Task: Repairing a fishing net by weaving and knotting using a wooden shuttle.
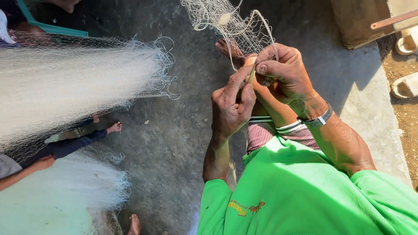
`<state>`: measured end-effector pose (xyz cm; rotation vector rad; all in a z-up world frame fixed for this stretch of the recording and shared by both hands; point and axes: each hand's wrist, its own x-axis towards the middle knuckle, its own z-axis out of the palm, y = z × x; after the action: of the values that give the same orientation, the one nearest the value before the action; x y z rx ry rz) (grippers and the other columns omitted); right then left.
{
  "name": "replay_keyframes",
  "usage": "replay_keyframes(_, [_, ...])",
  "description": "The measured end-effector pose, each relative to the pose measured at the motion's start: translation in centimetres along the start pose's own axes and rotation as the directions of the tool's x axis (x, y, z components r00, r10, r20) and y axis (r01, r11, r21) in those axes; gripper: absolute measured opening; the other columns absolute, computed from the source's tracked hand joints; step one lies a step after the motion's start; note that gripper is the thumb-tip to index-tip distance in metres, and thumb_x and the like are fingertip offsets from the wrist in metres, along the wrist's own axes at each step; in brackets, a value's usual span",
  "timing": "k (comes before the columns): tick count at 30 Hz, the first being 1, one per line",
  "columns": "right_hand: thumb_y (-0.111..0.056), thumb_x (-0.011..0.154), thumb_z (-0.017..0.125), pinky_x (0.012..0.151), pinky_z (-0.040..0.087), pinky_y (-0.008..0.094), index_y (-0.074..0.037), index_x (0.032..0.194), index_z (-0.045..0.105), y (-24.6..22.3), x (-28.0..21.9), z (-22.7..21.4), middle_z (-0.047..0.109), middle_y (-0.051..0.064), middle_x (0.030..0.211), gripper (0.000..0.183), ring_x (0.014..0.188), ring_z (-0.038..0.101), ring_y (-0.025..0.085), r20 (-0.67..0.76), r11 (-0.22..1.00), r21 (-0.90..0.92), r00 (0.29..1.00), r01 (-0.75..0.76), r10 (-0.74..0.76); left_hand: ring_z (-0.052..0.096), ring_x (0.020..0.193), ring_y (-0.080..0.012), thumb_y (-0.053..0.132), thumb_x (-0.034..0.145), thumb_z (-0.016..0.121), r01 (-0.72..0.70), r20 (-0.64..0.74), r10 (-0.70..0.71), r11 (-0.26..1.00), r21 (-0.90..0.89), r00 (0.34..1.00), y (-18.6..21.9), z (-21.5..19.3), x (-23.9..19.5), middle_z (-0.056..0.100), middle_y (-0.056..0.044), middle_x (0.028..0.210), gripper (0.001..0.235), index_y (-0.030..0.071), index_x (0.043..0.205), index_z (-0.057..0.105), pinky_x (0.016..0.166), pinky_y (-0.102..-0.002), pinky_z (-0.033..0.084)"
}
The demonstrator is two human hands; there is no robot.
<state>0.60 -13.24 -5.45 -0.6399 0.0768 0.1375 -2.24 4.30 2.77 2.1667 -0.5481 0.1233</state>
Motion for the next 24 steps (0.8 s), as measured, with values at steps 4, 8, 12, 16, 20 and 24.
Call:
replay_keyframes(4, [-0.005, 0.096, 0.084, 0.055, 0.046, 0.022, -0.002, 0.096, 0.072, -0.1, -0.2, -0.1, 0.064, 0.005, 0.073, 0.012, 0.060, 0.057, 0.011, 0.004, 1.000, -0.007, 1.000, 0.009, -0.009, 0.077, 0.091, -0.0152, 0.010, 0.122, 0.059, -0.003, 0.007, 0.004, 0.999, -0.037, 1.000, -0.2, 0.3, -0.1, 0.082, -0.006, 0.140, 0.039, 0.013, 0.161, 0.061, 0.088, -0.029, 0.070])
replay_keyframes(8, [-0.003, 0.098, 0.082, 0.056, 0.048, 0.022, -0.001, 0.097, 0.073, -0.2, -0.3, 0.0, 0.065, 0.006, 0.075, 0.009, 0.061, 0.059, 0.012, 0.005, 0.999, -0.033, 1.000, 0.016, -0.016, 0.091, 0.111, -0.0232, 0.009, 0.121, 0.060, -0.023, -0.005, 0.023, 0.999, -0.025, 1.000, -0.6, 0.4, -0.3, 0.076, -0.011, 0.157, 0.038, 0.010, 0.159, 0.063, 0.099, -0.033, 0.075])
replay_keyframes(12, [0.000, 0.099, 0.078, 0.056, 0.043, 0.023, 0.000, 0.097, 0.073, -0.1, -0.3, -0.2, 0.061, 0.005, 0.075, 0.006, 0.061, 0.050, 0.011, -0.024, 0.995, -0.097, 1.000, 0.017, -0.019, 0.090, 0.114, -0.0255, 0.007, 0.123, 0.064, -0.100, -0.045, 0.100, 0.995, 0.010, 0.994, -1.4, 0.9, 0.3, 0.081, -0.011, 0.145, 0.032, 0.009, 0.155, 0.064, 0.103, -0.035, 0.074])
replay_keyframes(16, [0.001, 0.100, 0.080, 0.057, 0.045, 0.022, 0.000, 0.098, 0.074, -0.2, -0.5, 0.0, 0.066, 0.007, 0.077, 0.006, 0.063, 0.056, 0.012, -0.032, 0.994, -0.105, 0.999, 0.035, -0.039, 0.071, 0.100, -0.0288, 0.011, 0.121, 0.066, -0.221, -0.203, 0.263, 0.952, 0.210, 0.943, -2.5, 2.0, 1.5, 0.078, -0.009, 0.119, 0.013, 0.006, 0.133, 0.071, 0.095, -0.043, 0.061])
replay_keyframes(20, [0.001, 0.097, 0.076, 0.055, 0.038, 0.025, 0.000, 0.095, 0.072, 0.0, -0.8, 0.2, 0.058, 0.006, 0.070, 0.005, 0.062, 0.048, 0.012, 0.022, 0.995, -0.098, 0.999, 0.031, -0.029, 0.070, 0.105, -0.0291, 0.014, 0.125, 0.060, -0.343, -0.272, 0.387, 0.918, 0.197, 0.881, -3.1, 2.5, 1.5, 0.078, -0.011, 0.127, 0.017, 0.005, 0.137, 0.068, 0.099, -0.043, 0.064])
replay_keyframes(24, [-0.004, 0.096, 0.080, 0.045, 0.032, 0.022, -0.002, 0.093, 0.070, 0.0, -0.8, -0.3, 0.055, 0.003, 0.068, 0.011, 0.055, 0.044, 0.010, 0.066, 0.998, -0.047, 0.997, -0.030, 0.033, 0.074, 0.113, -0.0299, 0.017, 0.126, 0.058, -0.352, -0.307, 0.361, 0.932, 0.087, 0.881, -3.5, 3.2, 1.6, 0.073, -0.013, 0.126, 0.016, 0.007, 0.134, 0.069, 0.102, -0.043, 0.066])
